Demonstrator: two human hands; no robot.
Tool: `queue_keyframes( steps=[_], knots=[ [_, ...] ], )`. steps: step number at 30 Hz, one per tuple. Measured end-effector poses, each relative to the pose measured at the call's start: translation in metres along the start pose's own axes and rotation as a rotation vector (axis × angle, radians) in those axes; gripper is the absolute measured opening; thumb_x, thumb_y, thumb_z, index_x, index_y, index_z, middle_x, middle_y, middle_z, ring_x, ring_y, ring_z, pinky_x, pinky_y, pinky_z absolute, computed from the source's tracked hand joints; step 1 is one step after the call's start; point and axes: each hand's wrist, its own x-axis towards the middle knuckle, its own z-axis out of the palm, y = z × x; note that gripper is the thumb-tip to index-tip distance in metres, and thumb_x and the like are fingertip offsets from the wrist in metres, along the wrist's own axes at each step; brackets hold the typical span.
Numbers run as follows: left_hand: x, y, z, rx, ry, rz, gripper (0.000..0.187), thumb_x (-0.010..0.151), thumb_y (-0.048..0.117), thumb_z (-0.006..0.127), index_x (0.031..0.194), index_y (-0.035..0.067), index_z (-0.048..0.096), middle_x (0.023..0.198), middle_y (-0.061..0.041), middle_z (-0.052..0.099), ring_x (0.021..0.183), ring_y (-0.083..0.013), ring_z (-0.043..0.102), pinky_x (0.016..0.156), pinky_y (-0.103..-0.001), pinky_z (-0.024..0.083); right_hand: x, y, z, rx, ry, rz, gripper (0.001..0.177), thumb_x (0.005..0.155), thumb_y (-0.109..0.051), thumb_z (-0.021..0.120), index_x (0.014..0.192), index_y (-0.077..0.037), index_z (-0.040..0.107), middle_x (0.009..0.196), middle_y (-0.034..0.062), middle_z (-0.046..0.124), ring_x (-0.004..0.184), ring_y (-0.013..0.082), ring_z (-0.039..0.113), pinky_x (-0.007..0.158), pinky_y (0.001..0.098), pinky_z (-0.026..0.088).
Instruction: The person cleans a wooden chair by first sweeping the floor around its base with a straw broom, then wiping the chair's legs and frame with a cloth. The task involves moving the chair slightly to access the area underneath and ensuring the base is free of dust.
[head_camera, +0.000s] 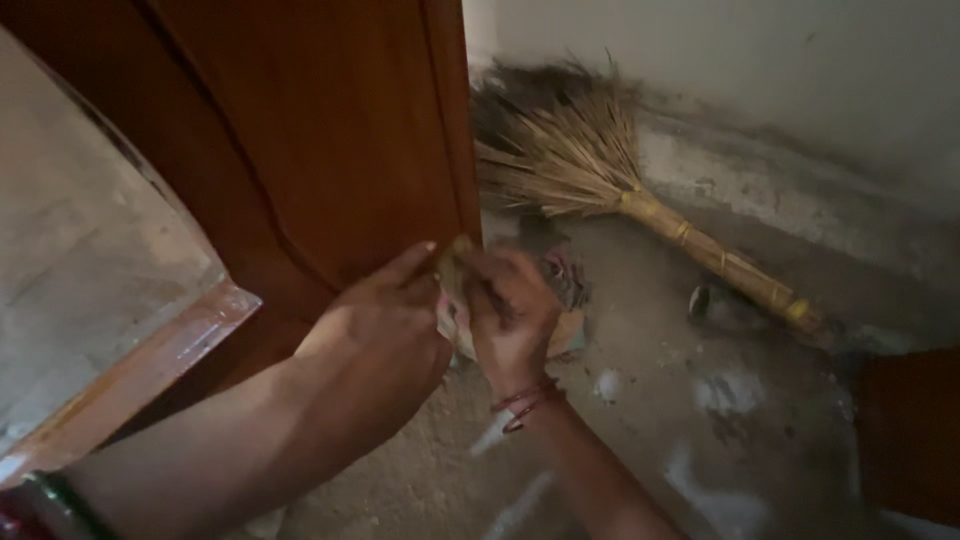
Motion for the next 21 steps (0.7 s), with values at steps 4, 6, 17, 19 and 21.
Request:
queue_keyframes(
  steps=[4,6,17,19,21],
  knots=[
    [0.009,0.0,0.02,-0.022,0.082,-0.007,0.028,0.09,0.023,0.059,0.106,0.006,0.074,0.114,-0.015,0.073,0.124,-0.0286,0.056,0.123,-0.05,0.009,0.023,-0.021,0.0,-0.058,0.031,-0.253,0.029,0.096,0.01,0.06,0.122,0.002,0.07,0.122,0.0149,0.07,0.107,0.0276,0.071,0.093,0.0325,0.057],
    [0.013,-0.002,0.032,-0.005,0.371,-0.006,0.033,0.082,0.025,0.06,0.104,0.006,0.075,0.114,-0.016,0.074,0.121,-0.0286,0.06,0.122,-0.05,0.014,0.017,-0.005,0.006,-0.071,0.073,-0.221,0.031,0.095,0.01,0.056,0.122,0.003,0.069,0.122,0.0151,0.07,0.108,0.0272,0.071,0.094,0.0321,0.056],
    [-0.005,-0.002,-0.004,-0.168,-0.164,-0.007,0.028,0.101,0.019,0.051,0.095,0.012,0.078,0.099,-0.012,0.078,0.113,-0.0248,0.07,0.134,-0.052,-0.001,-0.01,0.043,0.011,0.095,0.098,0.155,0.028,0.09,0.007,0.066,0.117,0.001,0.071,0.111,0.0148,0.072,0.1,0.0241,0.07,0.086,0.0291,0.055],
    [-0.002,0.0,-0.002,-0.067,0.029,-0.015,0.025,0.092,0.021,0.056,0.095,0.01,0.079,0.102,-0.014,0.075,0.12,-0.0301,0.063,0.124,-0.05,0.006,0.015,0.007,0.008,0.041,0.112,-0.024,0.028,0.09,0.008,0.067,0.117,0.0,0.071,0.112,0.0142,0.071,0.1,0.0227,0.071,0.087,0.0293,0.056],
    [-0.002,0.005,0.007,-0.065,0.104,-0.01,0.024,0.09,0.021,0.057,0.095,0.011,0.078,0.103,-0.014,0.074,0.12,-0.0312,0.061,0.122,-0.05,0.009,0.024,-0.023,0.006,0.001,0.11,-0.14,0.028,0.093,0.009,0.068,0.119,0.0,0.071,0.112,0.0127,0.071,0.099,0.0212,0.071,0.087,0.0295,0.056]
  ],
)
